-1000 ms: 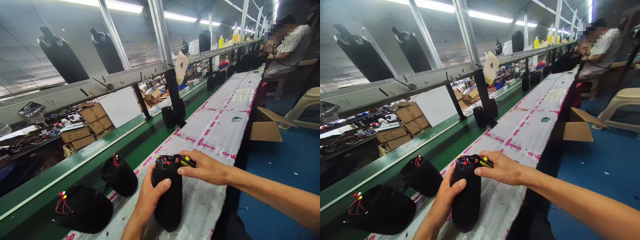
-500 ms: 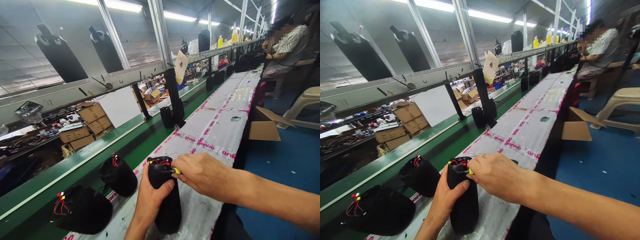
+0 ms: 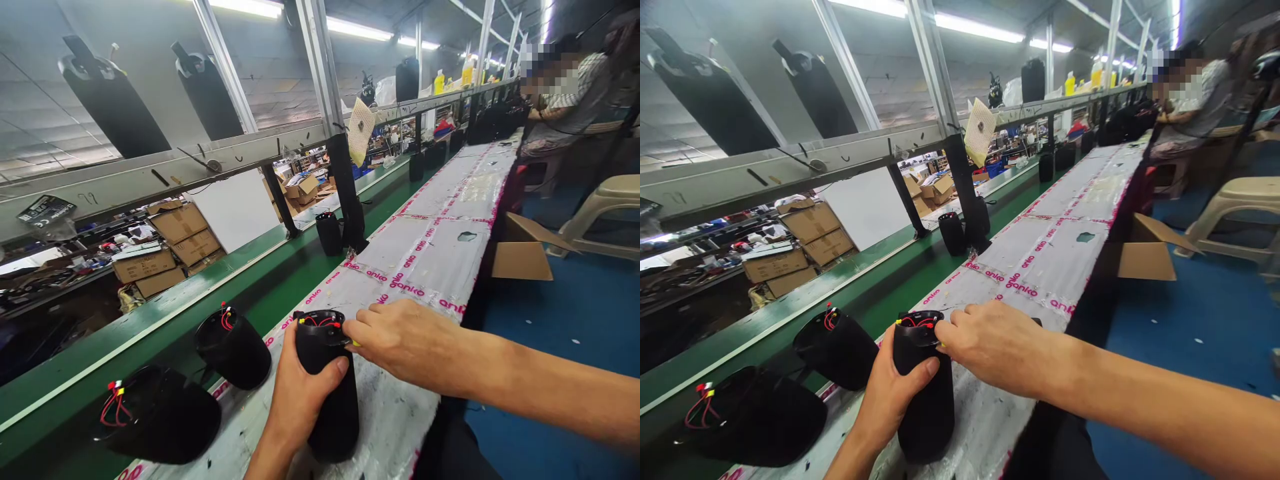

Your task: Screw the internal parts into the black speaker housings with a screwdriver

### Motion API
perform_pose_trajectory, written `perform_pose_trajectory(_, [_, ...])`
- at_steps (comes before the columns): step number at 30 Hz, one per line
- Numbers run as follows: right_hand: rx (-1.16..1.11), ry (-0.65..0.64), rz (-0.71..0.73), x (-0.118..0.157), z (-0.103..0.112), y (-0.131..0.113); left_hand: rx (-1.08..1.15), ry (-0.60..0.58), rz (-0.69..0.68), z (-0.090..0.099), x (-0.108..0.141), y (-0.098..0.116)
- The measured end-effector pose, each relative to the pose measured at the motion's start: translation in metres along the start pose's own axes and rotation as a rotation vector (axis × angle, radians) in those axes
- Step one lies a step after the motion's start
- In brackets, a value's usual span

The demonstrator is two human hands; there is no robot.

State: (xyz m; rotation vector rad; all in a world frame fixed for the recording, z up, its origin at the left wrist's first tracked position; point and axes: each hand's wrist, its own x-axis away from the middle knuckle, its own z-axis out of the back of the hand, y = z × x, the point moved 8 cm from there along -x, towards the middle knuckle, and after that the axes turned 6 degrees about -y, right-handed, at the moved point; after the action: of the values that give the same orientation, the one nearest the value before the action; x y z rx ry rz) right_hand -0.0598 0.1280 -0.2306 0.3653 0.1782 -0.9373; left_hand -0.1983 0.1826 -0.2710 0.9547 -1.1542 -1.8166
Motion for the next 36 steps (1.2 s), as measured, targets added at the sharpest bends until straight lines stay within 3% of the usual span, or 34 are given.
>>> perform_pose_trajectory(13, [0.035, -0.111, 0.033, -0.003, -0.002, 0.002, -0.054, 0.061, 0.027, -0.002, 0.001, 0.003])
perform_pose_trajectory(19, [0.023, -0.103, 0.042, 0.000, -0.002, 0.005, -0.135, 0.129, 0.096, -0.006, 0.004, 0.003])
perform_pose_trajectory(30, [0.023, -0.049, 0.047, 0.003, 0.001, 0.006, -0.222, 0.178, 0.085, -0.006, 0.003, 0.006])
perform_pose_trajectory(36, [0.002, -0.101, 0.037, 0.000, 0.009, 0.006, -0.256, 0.211, 0.110, -0.003, 0.005, 0.007])
